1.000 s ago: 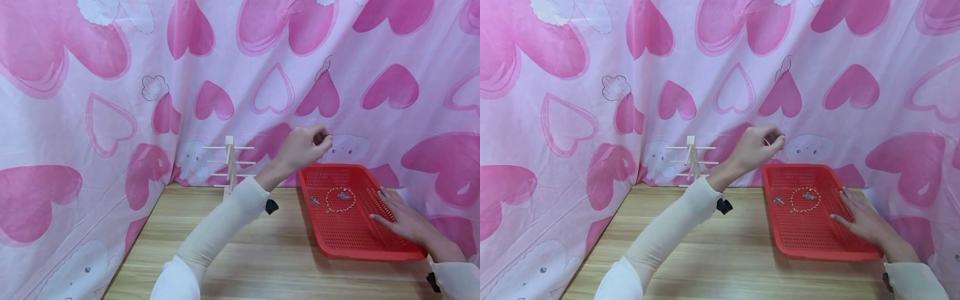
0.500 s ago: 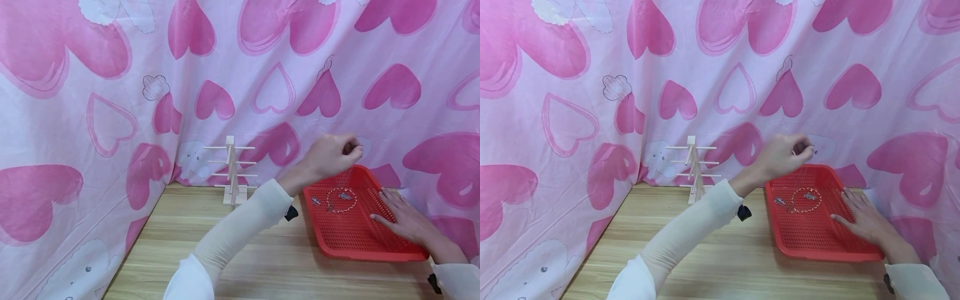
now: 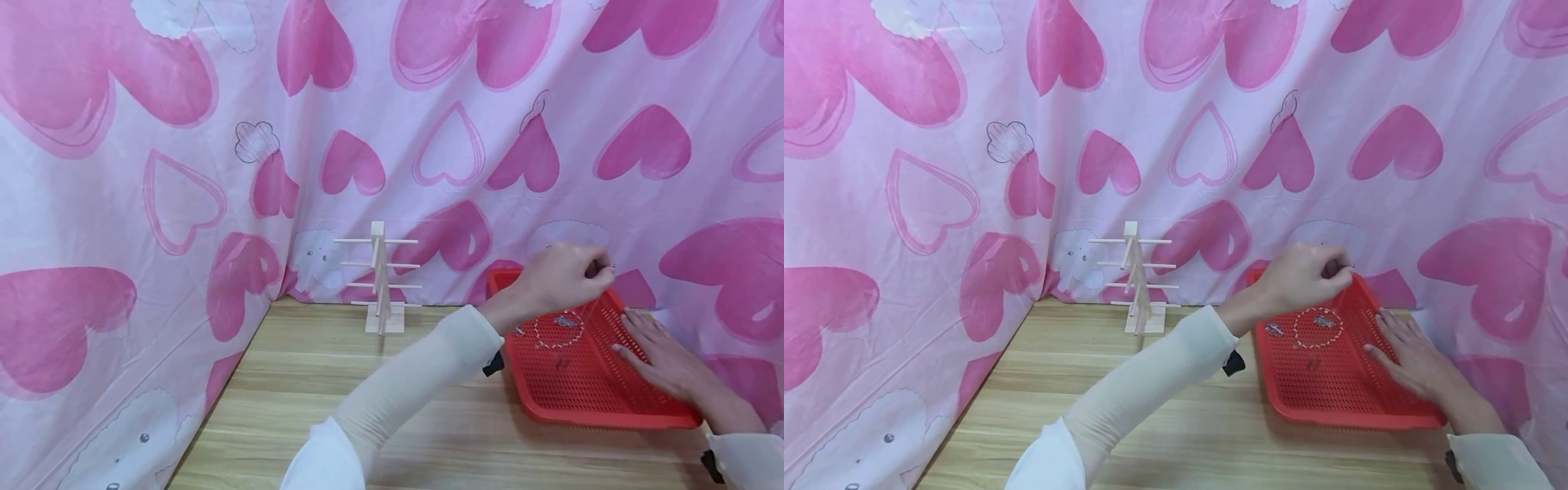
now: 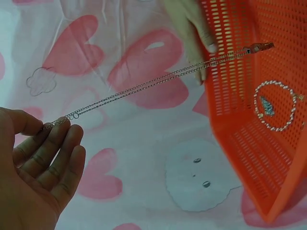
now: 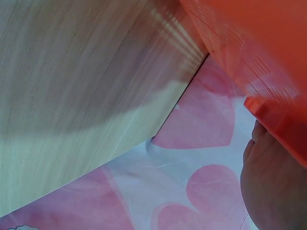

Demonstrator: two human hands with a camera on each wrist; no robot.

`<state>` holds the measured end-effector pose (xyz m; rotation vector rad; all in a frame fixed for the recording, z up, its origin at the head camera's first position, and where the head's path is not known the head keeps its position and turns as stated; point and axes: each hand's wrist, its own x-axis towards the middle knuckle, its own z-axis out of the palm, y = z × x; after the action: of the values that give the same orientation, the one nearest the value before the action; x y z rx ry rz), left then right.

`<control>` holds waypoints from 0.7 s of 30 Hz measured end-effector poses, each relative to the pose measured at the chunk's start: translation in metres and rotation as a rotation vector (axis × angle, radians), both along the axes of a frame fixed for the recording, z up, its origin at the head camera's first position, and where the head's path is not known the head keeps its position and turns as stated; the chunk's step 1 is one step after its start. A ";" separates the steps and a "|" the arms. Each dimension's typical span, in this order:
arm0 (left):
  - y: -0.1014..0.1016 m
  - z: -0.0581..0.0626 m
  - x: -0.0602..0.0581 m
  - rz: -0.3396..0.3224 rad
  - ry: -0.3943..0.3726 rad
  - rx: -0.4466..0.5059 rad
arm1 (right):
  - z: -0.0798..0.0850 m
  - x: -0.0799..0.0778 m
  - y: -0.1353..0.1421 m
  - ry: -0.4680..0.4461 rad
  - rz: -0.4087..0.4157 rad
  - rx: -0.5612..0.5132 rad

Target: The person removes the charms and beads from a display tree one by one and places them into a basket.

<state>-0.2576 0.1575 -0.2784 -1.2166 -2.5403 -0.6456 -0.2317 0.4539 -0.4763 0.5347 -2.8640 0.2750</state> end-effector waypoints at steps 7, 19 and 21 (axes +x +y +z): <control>0.010 -0.011 0.003 0.030 -0.033 -0.079 | -0.003 -0.002 0.001 0.058 0.037 0.015; 0.023 -0.031 0.002 0.038 -0.159 -0.158 | -0.004 -0.001 0.001 0.099 0.054 0.014; 0.026 -0.035 0.002 0.047 -0.203 -0.168 | -0.004 -0.001 0.001 0.101 0.055 0.012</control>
<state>-0.2554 0.1832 -0.3132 -1.1939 -2.8333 -0.5815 -0.2330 0.4545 -0.4798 0.6129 -2.7587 0.2331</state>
